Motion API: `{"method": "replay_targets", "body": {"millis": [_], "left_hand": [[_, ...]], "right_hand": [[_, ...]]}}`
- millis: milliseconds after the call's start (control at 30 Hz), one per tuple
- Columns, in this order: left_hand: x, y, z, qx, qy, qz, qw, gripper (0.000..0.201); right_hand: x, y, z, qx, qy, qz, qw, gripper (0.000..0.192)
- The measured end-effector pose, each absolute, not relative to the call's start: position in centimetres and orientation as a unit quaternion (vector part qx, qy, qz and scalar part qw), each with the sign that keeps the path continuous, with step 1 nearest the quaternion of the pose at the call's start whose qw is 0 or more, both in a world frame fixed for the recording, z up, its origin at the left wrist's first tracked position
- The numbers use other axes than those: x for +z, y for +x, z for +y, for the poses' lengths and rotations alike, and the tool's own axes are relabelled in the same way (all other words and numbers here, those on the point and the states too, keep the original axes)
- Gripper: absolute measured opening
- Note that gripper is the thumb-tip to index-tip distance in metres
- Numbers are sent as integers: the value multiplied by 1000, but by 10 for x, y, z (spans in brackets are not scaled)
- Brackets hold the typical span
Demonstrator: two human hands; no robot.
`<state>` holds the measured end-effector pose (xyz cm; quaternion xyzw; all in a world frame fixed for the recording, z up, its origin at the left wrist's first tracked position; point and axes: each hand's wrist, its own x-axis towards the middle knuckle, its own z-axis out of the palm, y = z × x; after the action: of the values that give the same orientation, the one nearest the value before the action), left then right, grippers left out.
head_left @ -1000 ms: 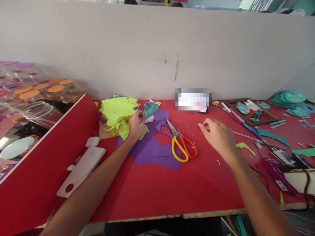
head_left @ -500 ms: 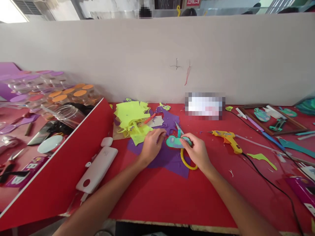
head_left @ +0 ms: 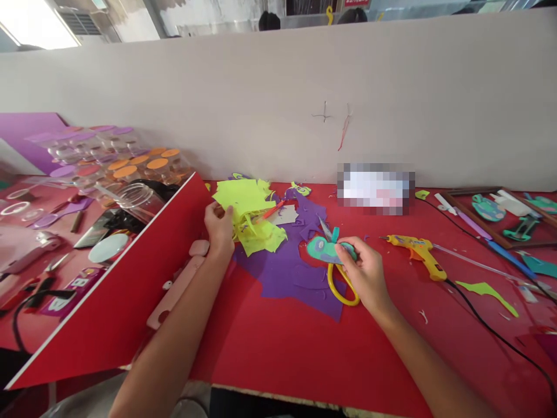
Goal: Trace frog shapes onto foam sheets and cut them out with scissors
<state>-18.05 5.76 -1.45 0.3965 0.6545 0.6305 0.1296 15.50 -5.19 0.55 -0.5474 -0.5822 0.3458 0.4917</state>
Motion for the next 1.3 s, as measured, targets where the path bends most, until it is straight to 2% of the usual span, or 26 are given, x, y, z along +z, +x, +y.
{"method": "replay_targets", "body": {"millis": [100,167,233,400,567,667,800,900,1133,1233,1300], "left_hand": [[-5,-165,48,605,470,631,124,13],[7,-153,37,560,548,621,33,8],[17,-143,25,505,617,602,-47,11],[17,-127,0,330,817,466,-74,18],[3,-132,-20,207,905,369,-43,29],[2,-136,-29,195,919,343,-12,28],[8,-138,-37,156,932,318,82,29],[14,-142,-37,134,922,328,157,40],[12,-129,-37,300,787,444,306,42],[5,-114,-41,292,781,473,286,33],[1,-108,-42,265,799,474,258,34]], "right_hand": [[4,156,-50,362,-547,-563,503,32],[4,156,-49,385,-542,-539,516,32],[5,156,-47,415,-533,-510,533,31],[7,159,-40,444,-510,-434,596,28],[7,168,-36,428,-519,-399,623,24],[8,167,-38,430,-524,-421,603,22],[8,160,-42,456,-506,-450,577,21],[7,156,-47,444,-511,-527,515,24],[7,128,-59,322,-501,-719,360,16],[3,117,-62,252,-498,-758,337,21],[2,116,-62,192,-492,-777,343,21]]}}
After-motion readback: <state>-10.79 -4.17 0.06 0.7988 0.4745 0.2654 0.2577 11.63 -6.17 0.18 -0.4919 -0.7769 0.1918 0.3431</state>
